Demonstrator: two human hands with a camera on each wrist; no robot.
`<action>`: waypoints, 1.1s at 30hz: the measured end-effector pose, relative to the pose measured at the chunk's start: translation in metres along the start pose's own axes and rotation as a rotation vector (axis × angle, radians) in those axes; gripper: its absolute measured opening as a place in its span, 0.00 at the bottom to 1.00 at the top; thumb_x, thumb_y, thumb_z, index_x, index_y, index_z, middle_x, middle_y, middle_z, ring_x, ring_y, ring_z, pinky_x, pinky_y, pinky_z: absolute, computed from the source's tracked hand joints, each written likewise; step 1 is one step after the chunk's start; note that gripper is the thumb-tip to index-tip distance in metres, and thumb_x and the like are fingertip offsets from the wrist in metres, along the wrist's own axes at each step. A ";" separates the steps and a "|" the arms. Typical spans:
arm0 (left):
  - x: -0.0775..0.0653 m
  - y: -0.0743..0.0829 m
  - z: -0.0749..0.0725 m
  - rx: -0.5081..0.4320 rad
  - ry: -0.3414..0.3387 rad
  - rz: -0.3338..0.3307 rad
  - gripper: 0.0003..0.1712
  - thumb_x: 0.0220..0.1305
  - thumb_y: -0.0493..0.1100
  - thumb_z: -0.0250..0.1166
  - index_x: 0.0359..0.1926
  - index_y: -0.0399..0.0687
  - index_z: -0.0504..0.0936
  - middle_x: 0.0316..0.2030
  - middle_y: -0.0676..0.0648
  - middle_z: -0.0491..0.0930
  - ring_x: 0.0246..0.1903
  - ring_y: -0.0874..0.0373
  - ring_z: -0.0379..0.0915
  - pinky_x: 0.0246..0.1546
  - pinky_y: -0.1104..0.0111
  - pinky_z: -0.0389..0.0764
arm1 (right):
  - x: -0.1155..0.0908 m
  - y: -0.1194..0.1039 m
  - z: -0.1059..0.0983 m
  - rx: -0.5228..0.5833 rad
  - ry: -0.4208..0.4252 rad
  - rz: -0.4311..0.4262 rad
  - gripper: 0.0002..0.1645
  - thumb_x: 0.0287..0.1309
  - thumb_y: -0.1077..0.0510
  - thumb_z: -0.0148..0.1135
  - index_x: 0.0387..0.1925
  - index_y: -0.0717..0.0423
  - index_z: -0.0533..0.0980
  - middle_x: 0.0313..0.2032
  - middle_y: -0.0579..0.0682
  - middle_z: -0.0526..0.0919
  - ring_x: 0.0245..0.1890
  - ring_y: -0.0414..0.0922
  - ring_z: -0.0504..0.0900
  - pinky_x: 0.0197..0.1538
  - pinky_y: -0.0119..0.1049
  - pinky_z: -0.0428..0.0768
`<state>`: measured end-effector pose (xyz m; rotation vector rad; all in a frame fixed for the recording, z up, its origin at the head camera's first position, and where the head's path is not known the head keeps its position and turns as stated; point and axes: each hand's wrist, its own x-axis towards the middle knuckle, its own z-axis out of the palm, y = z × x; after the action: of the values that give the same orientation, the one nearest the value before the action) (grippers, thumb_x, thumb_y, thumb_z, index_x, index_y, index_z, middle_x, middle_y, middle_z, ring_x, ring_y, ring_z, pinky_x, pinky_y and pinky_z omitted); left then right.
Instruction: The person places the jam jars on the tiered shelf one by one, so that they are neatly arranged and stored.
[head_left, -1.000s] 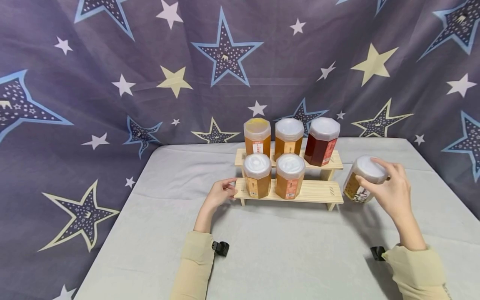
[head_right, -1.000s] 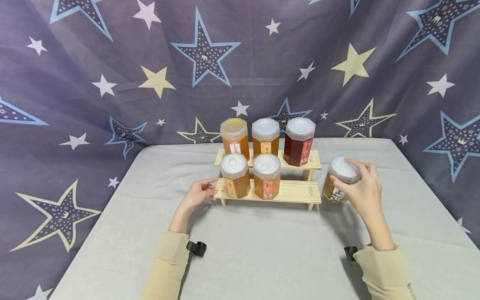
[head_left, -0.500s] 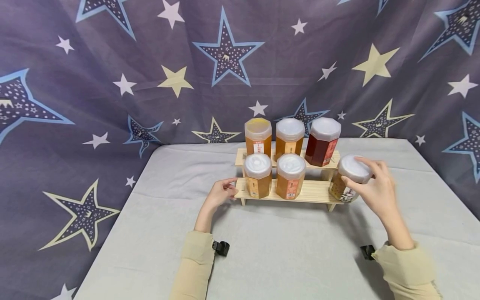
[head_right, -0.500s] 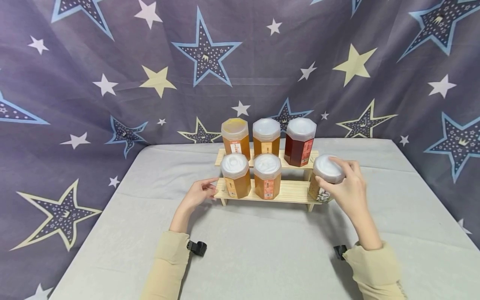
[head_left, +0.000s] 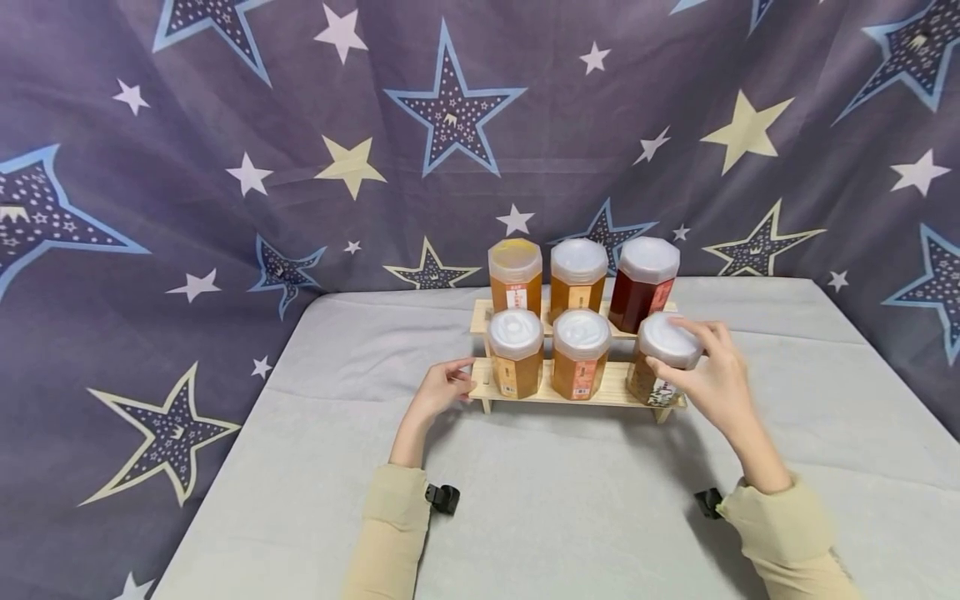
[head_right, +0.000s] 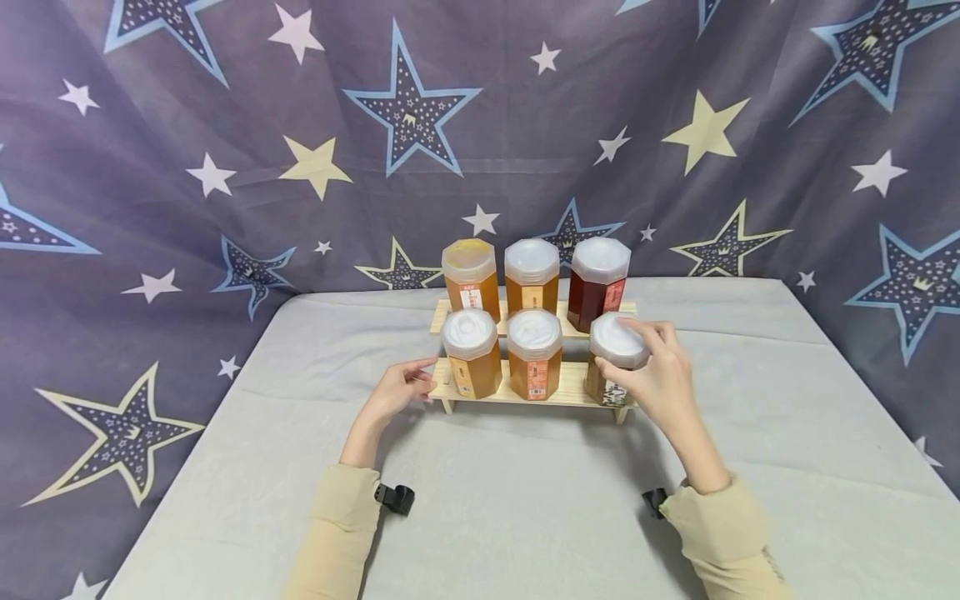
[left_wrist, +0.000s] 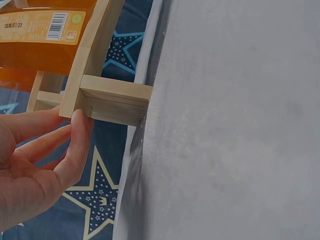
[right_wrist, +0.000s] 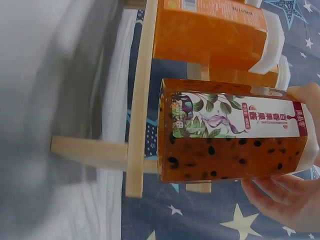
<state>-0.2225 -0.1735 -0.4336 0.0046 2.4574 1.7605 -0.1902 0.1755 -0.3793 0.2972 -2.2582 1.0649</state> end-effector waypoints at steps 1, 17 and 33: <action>0.000 0.000 0.000 -0.002 -0.001 0.001 0.24 0.52 0.25 0.58 0.54 0.32 0.71 0.29 0.39 0.73 0.19 0.61 0.69 0.30 0.57 0.82 | 0.000 0.000 0.002 0.006 -0.005 0.000 0.34 0.28 0.65 0.73 0.46 0.62 0.74 0.37 0.61 0.71 0.36 0.52 0.70 0.36 0.39 0.69; 0.001 0.001 0.000 0.001 0.000 0.004 0.25 0.52 0.26 0.58 0.54 0.32 0.71 0.27 0.42 0.73 0.18 0.61 0.69 0.30 0.57 0.82 | 0.003 -0.005 0.020 0.021 -0.056 0.027 0.35 0.30 0.63 0.73 0.48 0.59 0.73 0.37 0.60 0.70 0.36 0.55 0.71 0.38 0.49 0.72; -0.001 0.002 -0.005 0.032 0.008 0.002 0.25 0.52 0.26 0.58 0.55 0.33 0.70 0.29 0.40 0.74 0.18 0.60 0.70 0.30 0.57 0.82 | 0.004 -0.008 0.020 0.028 -0.137 0.027 0.36 0.36 0.61 0.71 0.52 0.59 0.70 0.40 0.62 0.68 0.39 0.57 0.69 0.39 0.56 0.72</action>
<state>-0.2219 -0.1779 -0.4301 0.0033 2.4923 1.7250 -0.1987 0.1558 -0.3815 0.3622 -2.3762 1.1217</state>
